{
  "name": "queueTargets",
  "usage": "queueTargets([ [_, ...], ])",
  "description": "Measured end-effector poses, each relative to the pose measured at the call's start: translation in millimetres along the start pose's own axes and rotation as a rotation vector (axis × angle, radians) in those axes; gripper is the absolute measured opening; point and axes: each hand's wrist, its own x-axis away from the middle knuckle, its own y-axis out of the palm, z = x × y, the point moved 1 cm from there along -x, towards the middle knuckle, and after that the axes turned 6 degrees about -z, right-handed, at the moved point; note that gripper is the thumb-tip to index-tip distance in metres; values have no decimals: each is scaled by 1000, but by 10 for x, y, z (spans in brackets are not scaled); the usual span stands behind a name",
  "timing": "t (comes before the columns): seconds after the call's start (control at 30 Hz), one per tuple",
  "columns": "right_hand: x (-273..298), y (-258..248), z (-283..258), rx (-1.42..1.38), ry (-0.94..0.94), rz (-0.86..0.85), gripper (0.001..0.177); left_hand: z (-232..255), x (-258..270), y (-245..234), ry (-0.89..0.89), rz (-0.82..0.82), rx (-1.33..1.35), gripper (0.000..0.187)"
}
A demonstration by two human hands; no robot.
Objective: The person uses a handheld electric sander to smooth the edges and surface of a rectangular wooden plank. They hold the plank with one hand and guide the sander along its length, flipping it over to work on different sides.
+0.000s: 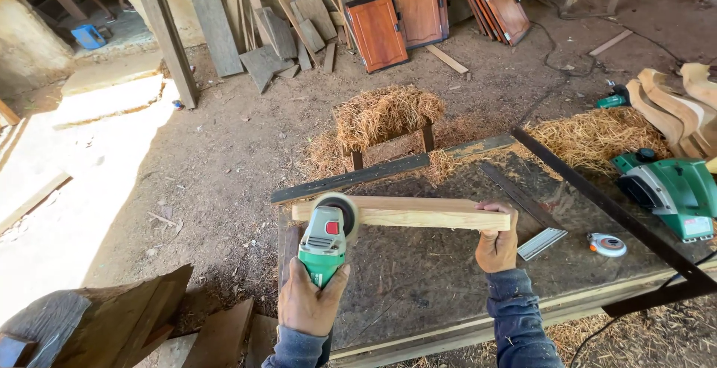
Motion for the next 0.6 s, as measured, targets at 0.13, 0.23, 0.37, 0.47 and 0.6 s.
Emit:
queueTargets([
  [0.13, -11, 7, -7, -6, -20, 2, 55, 176, 50, -11, -47, -70, 23, 58],
  [0.23, -16, 10, -22, -8, -18, 6, 55, 215, 100, 49, 17, -56, 42, 57],
  [0.37, -11, 16, -31, -29, -14, 4, 56, 271, 123, 125, 34, -73, 18, 58],
  [0.47, 4, 20, -28, -50, -6, 3, 56, 335, 138, 164, 12, -111, -64, 61],
  [0.6, 15, 22, -40, -42, 2, -16, 54, 478, 154, 178, 56, -152, -84, 60],
])
